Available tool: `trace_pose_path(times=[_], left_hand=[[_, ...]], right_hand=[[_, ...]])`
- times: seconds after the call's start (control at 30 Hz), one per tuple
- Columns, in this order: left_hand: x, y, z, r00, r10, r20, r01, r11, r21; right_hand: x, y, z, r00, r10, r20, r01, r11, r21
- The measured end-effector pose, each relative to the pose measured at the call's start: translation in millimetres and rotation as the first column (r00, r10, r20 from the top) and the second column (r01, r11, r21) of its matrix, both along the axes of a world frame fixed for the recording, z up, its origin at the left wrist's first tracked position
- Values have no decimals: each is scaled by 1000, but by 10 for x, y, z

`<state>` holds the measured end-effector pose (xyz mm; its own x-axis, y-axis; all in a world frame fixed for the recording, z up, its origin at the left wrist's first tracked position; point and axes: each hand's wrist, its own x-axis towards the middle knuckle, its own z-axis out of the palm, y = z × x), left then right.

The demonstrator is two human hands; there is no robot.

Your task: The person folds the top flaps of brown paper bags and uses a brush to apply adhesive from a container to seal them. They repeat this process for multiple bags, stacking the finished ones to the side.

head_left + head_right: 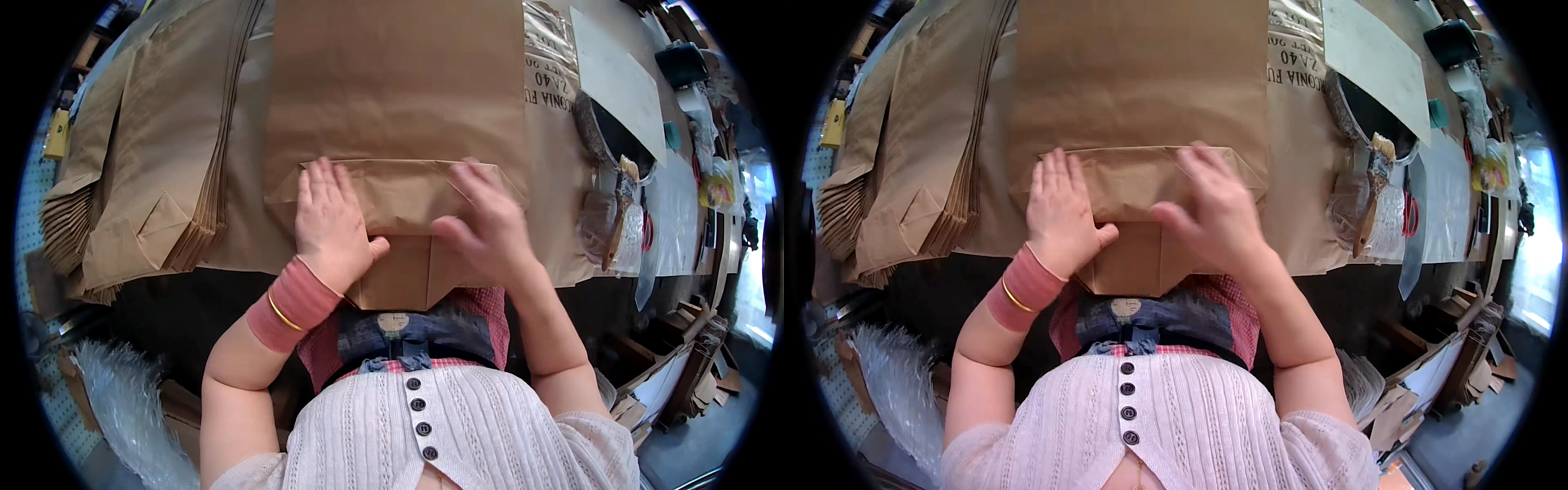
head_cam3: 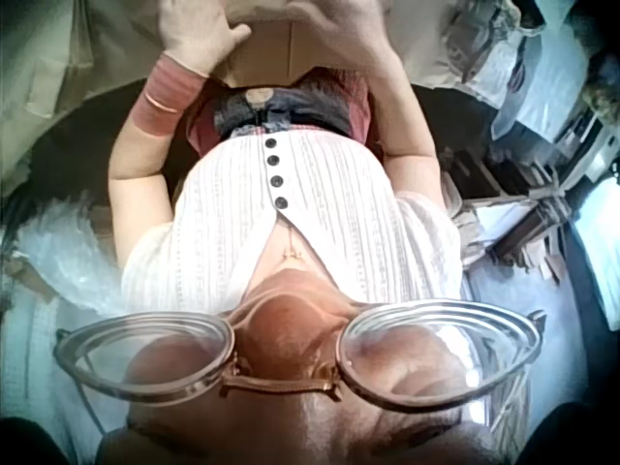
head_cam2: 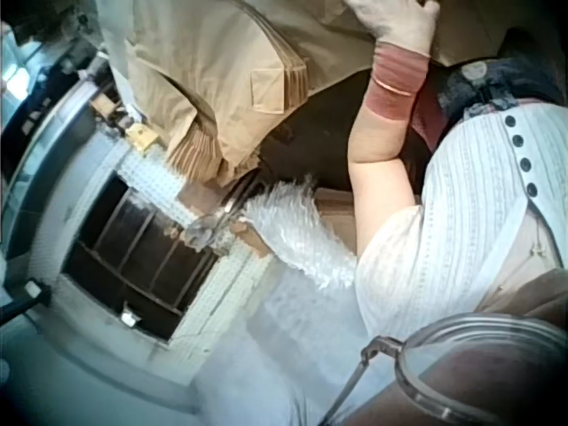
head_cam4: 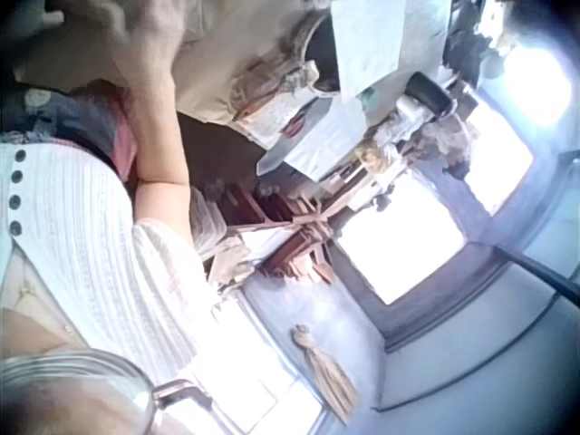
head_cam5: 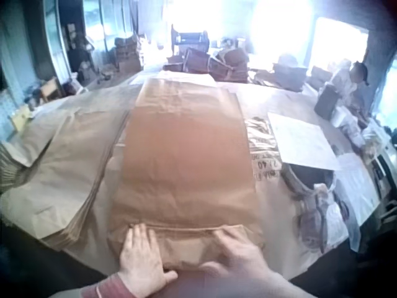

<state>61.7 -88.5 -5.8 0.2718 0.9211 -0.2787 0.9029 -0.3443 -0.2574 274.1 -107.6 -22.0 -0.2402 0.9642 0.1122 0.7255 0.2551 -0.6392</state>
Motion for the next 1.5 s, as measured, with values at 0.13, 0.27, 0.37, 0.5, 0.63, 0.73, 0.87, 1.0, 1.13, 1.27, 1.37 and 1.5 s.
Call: trace_pose_path(times=[0.13,0.27,0.37,0.5,0.63,0.73,0.87,1.0,1.13,1.27,1.37,1.5], left_hand=[[189,-157,-312,787,-513,342,323,815,480],[138,251,-437,897,-337,286,201,887,416],[-240,407,56,927,-351,130,242,828,506],[-1398,403,821,922,-279,-269,388,653,651],[-2849,218,1081,963,-261,-66,241,728,642],[-3510,-20,986,967,-249,53,172,791,587],[-3687,-334,635,970,-148,193,40,879,475],[-3446,-402,660,999,39,-21,-28,921,388],[-2116,-514,1043,978,-48,205,-27,937,348],[-1272,-289,332,785,-205,585,160,979,128],[-746,480,-289,697,-174,696,-38,960,278],[-541,1022,-190,746,92,660,-69,996,-62]], right_hand=[[221,-157,264,928,-297,-226,336,928,161],[-35,-47,212,964,-90,-249,136,975,175],[-84,68,245,967,-17,-254,62,984,168],[-178,200,117,937,-49,-345,74,996,58],[-265,194,-127,911,-161,-380,113,983,-147],[-252,203,-395,907,-46,-419,42,999,-20],[-297,182,-395,920,-37,-391,46,999,14],[-170,153,-259,936,5,-351,-4,1000,2],[213,108,-10,989,-37,-143,40,999,17],[290,231,-55,978,-153,138,165,983,-77],[163,455,-130,972,-122,198,126,992,-6],[195,774,-128,988,-42,148,71,978,-196]])
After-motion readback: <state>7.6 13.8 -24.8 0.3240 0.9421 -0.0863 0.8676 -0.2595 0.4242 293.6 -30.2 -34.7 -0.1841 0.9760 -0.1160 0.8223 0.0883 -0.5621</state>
